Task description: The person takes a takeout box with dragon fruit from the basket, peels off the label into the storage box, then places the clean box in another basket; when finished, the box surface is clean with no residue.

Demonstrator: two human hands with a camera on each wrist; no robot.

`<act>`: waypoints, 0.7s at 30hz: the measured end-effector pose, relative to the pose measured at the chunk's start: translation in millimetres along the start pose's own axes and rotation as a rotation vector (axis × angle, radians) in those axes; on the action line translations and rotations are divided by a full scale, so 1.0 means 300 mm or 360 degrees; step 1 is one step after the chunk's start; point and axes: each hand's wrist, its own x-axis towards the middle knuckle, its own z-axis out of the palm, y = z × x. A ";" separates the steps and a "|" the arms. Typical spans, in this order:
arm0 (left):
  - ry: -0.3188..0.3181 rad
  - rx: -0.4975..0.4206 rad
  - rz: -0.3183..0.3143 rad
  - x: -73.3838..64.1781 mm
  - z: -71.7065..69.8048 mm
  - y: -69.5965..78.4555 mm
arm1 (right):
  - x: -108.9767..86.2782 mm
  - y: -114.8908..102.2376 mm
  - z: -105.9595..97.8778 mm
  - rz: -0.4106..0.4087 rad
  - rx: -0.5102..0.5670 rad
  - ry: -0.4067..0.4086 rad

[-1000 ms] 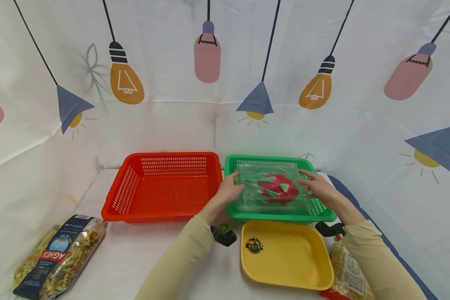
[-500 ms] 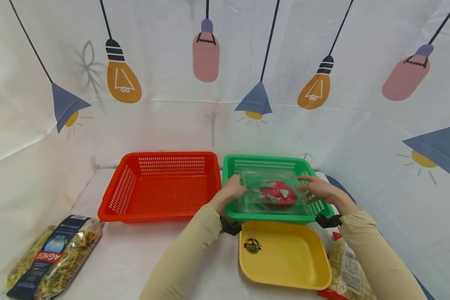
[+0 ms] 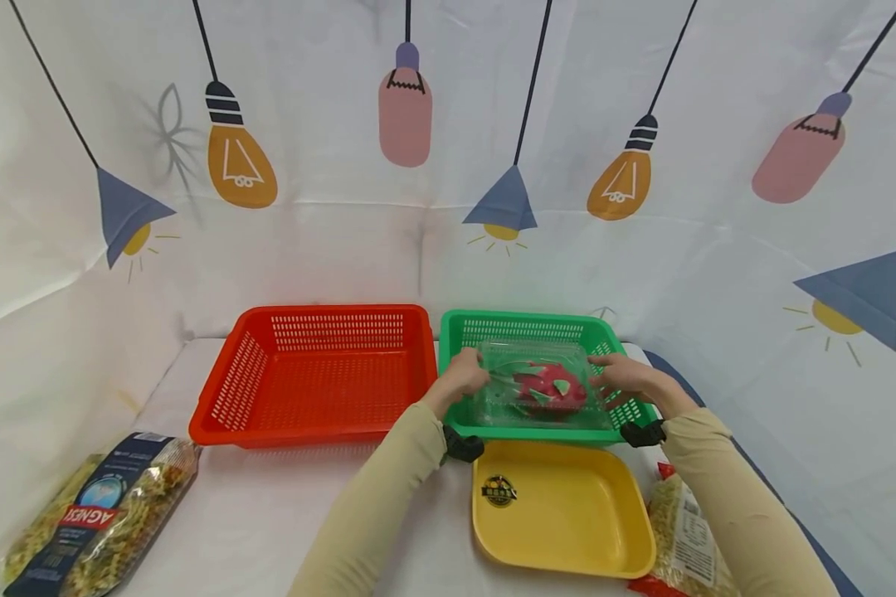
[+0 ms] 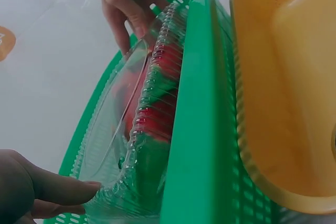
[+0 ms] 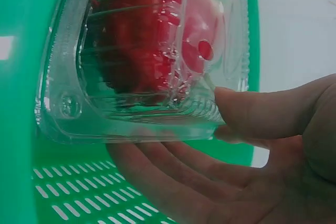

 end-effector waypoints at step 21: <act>0.0037 -0.0101 0.0005 0.043 0.013 -0.020 | 0.061 -0.005 -0.015 0.0025 -0.0158 0.0011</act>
